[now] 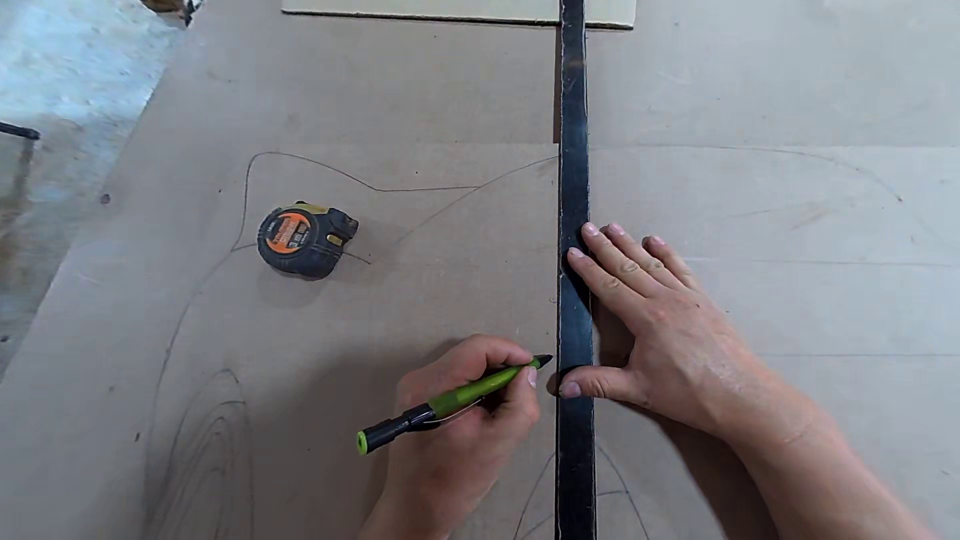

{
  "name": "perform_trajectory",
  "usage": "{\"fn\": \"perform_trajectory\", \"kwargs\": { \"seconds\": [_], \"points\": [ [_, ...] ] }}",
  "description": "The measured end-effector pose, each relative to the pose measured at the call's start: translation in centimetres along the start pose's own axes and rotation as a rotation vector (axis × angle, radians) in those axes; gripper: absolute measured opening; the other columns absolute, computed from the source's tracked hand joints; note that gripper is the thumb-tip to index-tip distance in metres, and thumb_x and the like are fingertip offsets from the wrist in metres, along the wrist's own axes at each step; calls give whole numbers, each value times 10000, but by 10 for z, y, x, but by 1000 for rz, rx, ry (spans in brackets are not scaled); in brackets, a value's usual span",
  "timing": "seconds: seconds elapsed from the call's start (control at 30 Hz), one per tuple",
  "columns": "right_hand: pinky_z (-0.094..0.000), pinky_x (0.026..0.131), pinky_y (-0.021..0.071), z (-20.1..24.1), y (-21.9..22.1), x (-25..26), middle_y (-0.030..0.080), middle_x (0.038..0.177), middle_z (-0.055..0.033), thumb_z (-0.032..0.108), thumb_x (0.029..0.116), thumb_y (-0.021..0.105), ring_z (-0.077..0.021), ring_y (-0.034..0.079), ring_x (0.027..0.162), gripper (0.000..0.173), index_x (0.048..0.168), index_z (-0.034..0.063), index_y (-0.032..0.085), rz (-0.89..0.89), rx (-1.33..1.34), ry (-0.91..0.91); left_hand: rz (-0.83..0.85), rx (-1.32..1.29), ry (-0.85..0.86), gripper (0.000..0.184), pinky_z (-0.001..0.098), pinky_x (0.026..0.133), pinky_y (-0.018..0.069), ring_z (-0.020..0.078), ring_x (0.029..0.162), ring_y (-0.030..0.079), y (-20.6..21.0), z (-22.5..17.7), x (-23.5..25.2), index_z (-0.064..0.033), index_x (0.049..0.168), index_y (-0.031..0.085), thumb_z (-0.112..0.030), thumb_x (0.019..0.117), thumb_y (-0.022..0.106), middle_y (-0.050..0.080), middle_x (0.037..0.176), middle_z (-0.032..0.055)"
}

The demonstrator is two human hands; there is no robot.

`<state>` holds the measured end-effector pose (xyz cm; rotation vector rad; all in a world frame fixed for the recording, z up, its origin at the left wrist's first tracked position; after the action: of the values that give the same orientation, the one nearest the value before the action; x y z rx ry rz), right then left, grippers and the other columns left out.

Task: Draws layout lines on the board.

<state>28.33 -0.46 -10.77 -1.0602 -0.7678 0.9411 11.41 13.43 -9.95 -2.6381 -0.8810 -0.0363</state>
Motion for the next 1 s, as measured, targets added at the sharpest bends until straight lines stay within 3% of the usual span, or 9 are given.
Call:
{"fn": "perform_trajectory", "kwargs": {
  "seconds": [0.27,0.53,1.0],
  "points": [
    [-528,1302,169,0,-1,0,314,1689,-48,988,682,504,-212,233,1578,1260,1604,137,390,-46,7,55,-27,52,35,44,139,486,513,-12,590,609,4,2,-1,-157,915,734,-182,880,725,684,742,-83],
    [-544,1293,199,-2,2,0,324,1686,22,992,691,491,-170,236,1574,1222,1601,180,408,-58,-32,30,-53,78,49,78,142,531,535,-10,650,631,7,2,-2,-108,913,740,-169,864,738,702,795,-40],
    [-560,1289,211,-4,3,2,339,1679,35,995,687,490,-172,251,1570,1214,1597,194,420,-49,-44,17,-37,95,78,48,161,588,545,19,700,644,5,-1,0,-85,900,741,-123,871,737,708,809,-1]
  ]
}}
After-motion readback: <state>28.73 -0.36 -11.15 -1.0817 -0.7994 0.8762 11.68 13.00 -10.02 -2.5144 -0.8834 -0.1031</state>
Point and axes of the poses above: each hand's wrist, its own x-axis towards the middle knuckle, its own y-axis out of the palm, z = x × y, the point moved 4 cm from there along x, towards the middle knuckle
